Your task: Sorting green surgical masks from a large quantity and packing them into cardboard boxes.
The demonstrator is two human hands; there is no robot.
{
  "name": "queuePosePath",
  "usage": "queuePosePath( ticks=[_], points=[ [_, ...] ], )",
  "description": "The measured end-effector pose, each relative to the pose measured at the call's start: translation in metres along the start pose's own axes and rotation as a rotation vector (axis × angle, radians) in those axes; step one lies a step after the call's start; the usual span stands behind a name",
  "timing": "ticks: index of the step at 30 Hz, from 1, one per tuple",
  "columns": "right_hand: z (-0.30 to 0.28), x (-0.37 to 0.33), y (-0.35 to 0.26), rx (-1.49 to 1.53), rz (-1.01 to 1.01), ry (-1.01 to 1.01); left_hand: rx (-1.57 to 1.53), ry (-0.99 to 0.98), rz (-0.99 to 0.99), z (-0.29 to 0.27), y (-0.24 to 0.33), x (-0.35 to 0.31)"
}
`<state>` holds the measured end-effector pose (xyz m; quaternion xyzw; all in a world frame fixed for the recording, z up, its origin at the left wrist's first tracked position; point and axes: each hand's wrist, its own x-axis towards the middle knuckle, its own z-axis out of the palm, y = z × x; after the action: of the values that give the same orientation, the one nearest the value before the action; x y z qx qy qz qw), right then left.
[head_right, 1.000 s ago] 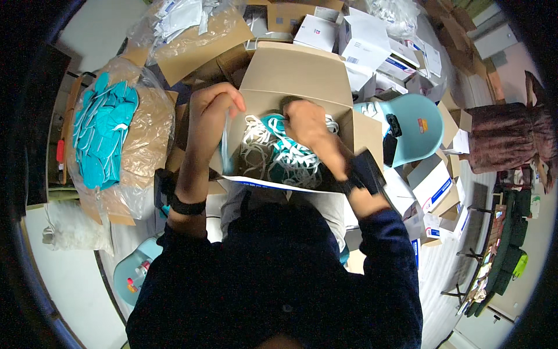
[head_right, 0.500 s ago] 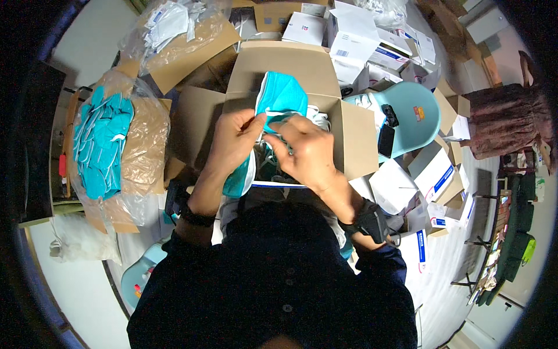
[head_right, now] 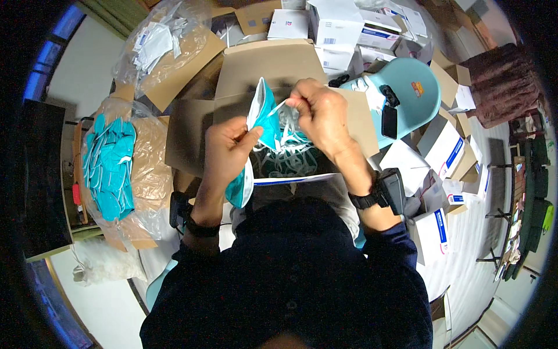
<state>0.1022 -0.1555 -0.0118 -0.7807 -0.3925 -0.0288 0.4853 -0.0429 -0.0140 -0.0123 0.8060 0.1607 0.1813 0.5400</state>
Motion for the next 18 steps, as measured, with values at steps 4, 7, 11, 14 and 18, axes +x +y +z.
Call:
queuePosePath(
  ticks=[4,7,11,14,18],
  points=[
    [-0.004,0.0,0.01,-0.1,-0.013,0.0,0.079,-0.032,0.0,0.004,0.013,-0.002],
    [-0.001,0.002,0.016,-0.212,-0.097,0.105,0.153,-0.048,0.075,-0.006,-0.003,-0.005],
    [-0.057,0.031,0.039,-0.25,0.162,0.066,0.044,0.004,-0.001,-0.029,-0.007,-0.005],
    [-0.041,0.013,0.005,-0.211,-0.08,-0.108,-0.172,0.128,-0.097,-0.027,0.013,-0.002],
    [-0.019,-0.012,-0.055,0.047,0.304,-0.263,-0.282,0.154,-0.095,-0.019,0.001,0.002]
  ],
)
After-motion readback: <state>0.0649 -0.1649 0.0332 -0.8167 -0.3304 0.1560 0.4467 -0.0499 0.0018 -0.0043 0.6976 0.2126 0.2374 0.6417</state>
